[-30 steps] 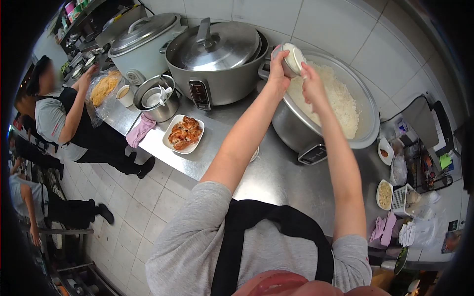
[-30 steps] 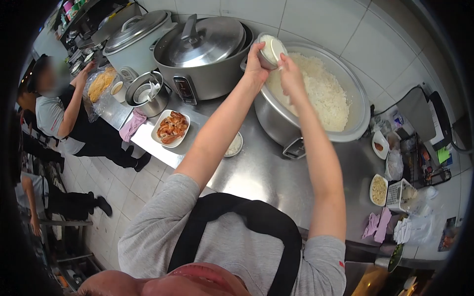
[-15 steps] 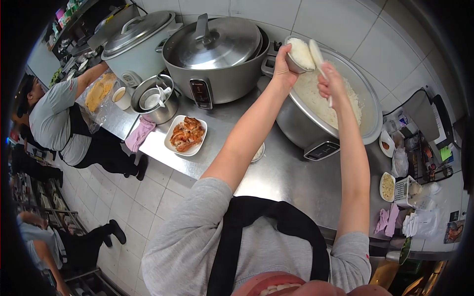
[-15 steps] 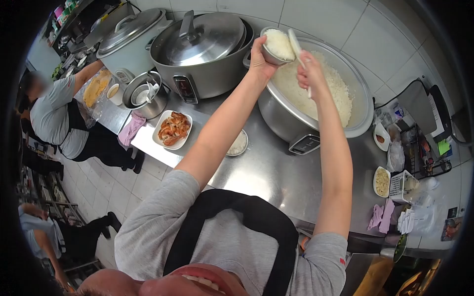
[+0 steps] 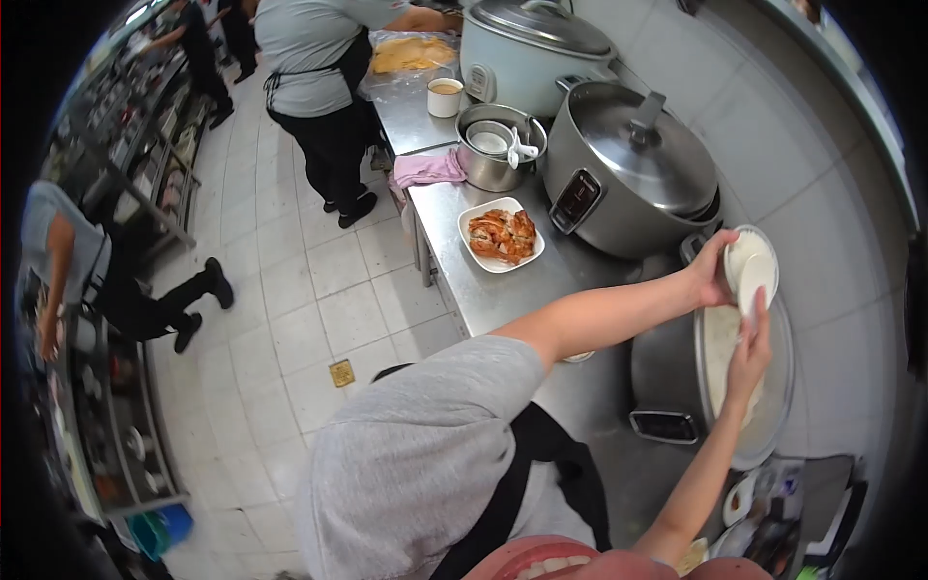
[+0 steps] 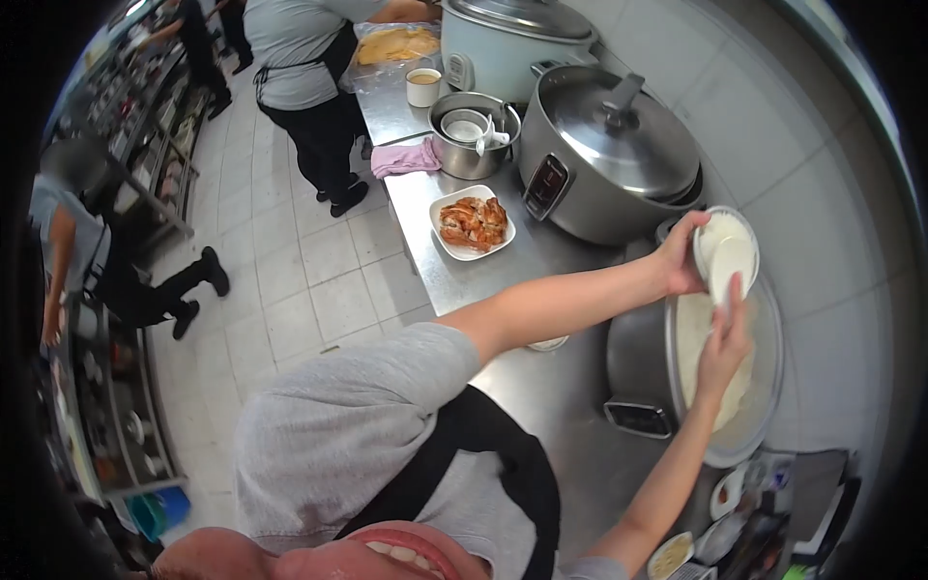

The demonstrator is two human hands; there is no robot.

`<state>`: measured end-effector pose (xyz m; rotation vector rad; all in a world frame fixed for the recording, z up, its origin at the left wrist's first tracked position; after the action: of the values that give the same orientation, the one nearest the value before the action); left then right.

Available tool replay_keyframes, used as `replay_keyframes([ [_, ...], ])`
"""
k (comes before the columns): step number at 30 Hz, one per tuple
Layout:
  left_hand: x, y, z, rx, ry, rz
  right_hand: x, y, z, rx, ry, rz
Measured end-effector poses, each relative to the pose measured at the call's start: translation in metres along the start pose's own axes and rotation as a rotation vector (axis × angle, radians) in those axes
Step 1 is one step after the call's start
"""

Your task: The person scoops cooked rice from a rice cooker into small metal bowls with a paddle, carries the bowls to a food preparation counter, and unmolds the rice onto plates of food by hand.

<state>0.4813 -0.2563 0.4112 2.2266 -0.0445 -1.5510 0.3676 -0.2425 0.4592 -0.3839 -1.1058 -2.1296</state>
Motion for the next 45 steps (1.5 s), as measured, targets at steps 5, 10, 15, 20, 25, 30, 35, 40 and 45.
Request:
replay_keyframes([
  [5, 0.006, -0.093, -0.052, 0.058, 0.305, -0.034, -0.060, -0.025, 0.043, 0.135, 0.094, 0.245],
  [10, 0.039, -0.234, -0.117, -0.077, 0.478, -0.382, -0.175, -0.064, 0.070, 0.238, 0.358, 0.405],
  [15, 0.048, -0.330, -0.180, -0.454, 0.430, -0.576, -0.256, -0.047, 0.117, 0.188, 0.715, 0.536],
  [20, 0.073, -0.428, -0.269, -0.581, 0.570, -0.759, -0.381, -0.023, 0.156, 0.189, 0.670, 0.824],
  [25, 0.082, -0.525, -0.342, -0.684, 0.616, -0.900, -0.427, 0.105, 0.124, 0.002, -0.019, 0.656],
  [30, 0.120, -0.587, -0.375, -0.735, 0.480, -1.011, -0.474, 0.157, 0.056, 0.143, -0.539, 0.630],
  [35, 0.154, -0.607, -0.388, -0.716, 0.326, -1.110, -0.570, 0.096, 0.115, 0.522, -0.332, 0.763],
  [40, 0.166, -0.597, -0.400, -0.695, 0.266, -1.074, -0.680, 0.039, 0.081, 0.575, -0.636, 0.724],
  [45, 0.177, -0.599, -0.397, -0.678, 0.256, -1.035, -0.663, 0.057, 0.062, -0.037, 0.107, 0.648],
])
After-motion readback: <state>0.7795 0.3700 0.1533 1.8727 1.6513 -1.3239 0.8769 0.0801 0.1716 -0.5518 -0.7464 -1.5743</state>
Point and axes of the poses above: each hand's wrist, its own y-axis towards the middle knuckle, its own x-axis out of the back of the hand, z = x × y, the point moved 7 cm from there along y, towards the middle knuckle, and after that the axes turned 9 degrees about y, right-handed, at the moved point
